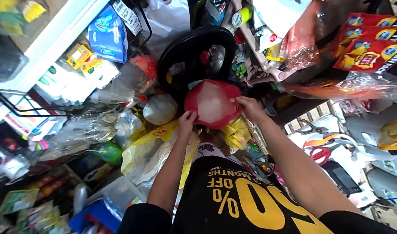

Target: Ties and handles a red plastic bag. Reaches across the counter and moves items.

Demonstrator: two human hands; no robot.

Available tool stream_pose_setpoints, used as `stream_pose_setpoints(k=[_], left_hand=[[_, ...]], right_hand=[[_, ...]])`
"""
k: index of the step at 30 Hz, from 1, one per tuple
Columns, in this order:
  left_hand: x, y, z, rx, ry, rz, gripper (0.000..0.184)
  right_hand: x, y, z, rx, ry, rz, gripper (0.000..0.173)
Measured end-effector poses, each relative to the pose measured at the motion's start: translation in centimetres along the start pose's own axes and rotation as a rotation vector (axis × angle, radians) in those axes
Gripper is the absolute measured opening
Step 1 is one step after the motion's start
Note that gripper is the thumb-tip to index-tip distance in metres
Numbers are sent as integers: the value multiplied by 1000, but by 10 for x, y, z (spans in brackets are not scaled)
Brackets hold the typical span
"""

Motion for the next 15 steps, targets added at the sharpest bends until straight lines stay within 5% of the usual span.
stream_pose_setpoints(k=[4,7,11,15], left_hand=[[-4,1,-2,-11,-85,-30,21],[0,-1,10,49,17,-66,24],[-12,0,21,114,359,138,48],[-21,-2,12,2,490,190,59]], right_hand=[[-7,-2,5,64,44,2,33],[-3,-9,-1,54,-159,-48,33],[-15,-14,-32,-245,-625,202,22],[-38,-15,-27,-157,-689,329,23]])
Point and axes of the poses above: each hand's wrist, its own y-axis towards the middle knuckle, its own x-axis out of the palm, z = x × y, the point moved 9 cm from there along y, towards the middle knuckle, and after that the axes turned 7 degrees about y, right-handed, at the moved point
